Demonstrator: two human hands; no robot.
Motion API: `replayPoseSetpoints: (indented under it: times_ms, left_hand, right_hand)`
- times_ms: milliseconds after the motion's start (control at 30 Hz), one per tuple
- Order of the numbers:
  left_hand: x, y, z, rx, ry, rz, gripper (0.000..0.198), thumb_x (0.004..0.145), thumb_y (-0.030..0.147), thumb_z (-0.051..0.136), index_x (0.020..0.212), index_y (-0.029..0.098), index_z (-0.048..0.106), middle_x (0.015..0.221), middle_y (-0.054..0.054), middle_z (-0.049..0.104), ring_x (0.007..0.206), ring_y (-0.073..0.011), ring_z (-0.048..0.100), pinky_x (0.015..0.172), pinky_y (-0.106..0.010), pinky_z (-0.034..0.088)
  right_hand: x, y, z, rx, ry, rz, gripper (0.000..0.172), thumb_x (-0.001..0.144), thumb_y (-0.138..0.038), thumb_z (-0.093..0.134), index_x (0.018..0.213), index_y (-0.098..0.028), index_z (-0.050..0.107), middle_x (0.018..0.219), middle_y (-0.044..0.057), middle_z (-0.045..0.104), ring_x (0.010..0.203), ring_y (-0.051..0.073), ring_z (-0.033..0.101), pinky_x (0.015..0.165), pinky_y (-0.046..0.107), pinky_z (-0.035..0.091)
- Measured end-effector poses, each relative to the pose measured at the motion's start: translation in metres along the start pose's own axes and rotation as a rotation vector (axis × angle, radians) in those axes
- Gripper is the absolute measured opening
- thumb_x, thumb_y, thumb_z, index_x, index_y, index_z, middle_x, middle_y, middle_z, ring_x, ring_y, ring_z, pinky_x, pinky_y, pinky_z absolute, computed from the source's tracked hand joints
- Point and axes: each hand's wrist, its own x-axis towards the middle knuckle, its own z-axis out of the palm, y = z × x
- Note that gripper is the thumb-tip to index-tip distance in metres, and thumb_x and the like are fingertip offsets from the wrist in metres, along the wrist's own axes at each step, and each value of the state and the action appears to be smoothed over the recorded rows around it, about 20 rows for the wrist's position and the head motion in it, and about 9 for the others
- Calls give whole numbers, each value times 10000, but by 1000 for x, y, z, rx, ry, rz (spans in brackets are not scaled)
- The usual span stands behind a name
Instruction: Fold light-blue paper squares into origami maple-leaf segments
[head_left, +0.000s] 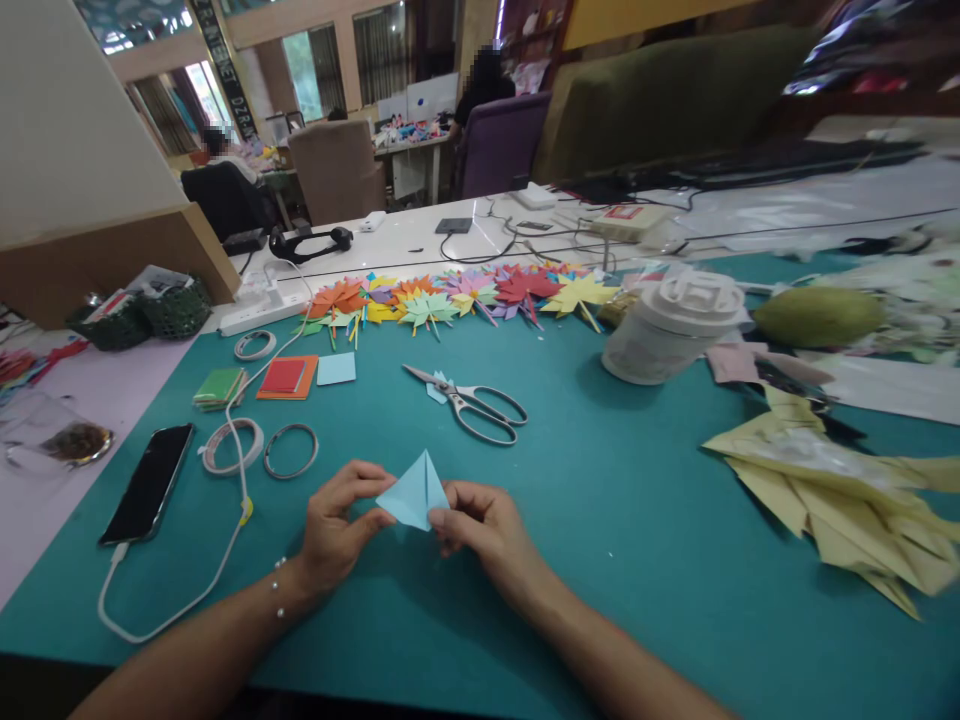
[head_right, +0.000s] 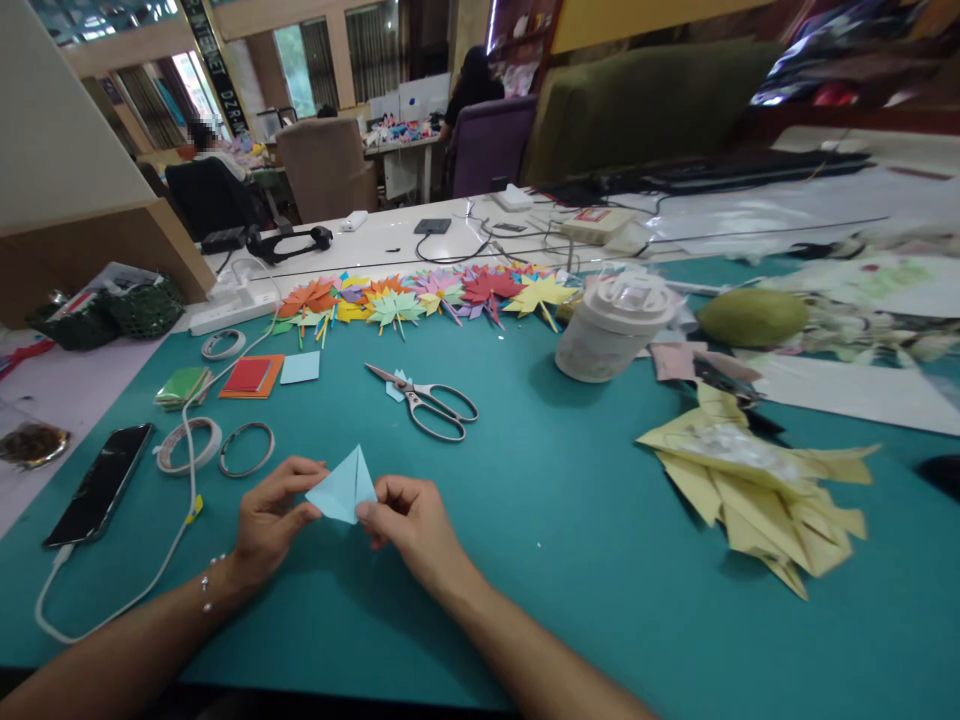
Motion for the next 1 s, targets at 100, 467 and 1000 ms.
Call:
replayPoseSetpoints:
  times_ms: [100,467,1000]
  left_hand:
    - [1,1,1,-5,4,-14,187,699,298,690,850,194,727,810,-77,661,830,-214,603,783,-346,480]
    - [1,8,3,-52,5,26,203,700,321,690,865,211,732,715,-52,619,657,-152,561,581,-249,454]
    - [1,7,4,-156,-10,44,154,710,306,687,796,179,688,728,-44,619,682,-145,561,605,-234,436]
  right_hand:
    - [0,0,0,-13,-13,-2,244,575,-319,648,461,-170,492,435,-41,488,393,70,430,413,196,368]
    - [-3,-2,1,-44,-23,-31,287,604,-352,647,456,-174,478,457,-33,473,418,77,411,437,214,374]
    - [-8,-4,1,-133,-33,-109,321,652,-355,624,451,-166,459,486,-25,455,463,83,399,451,214,306]
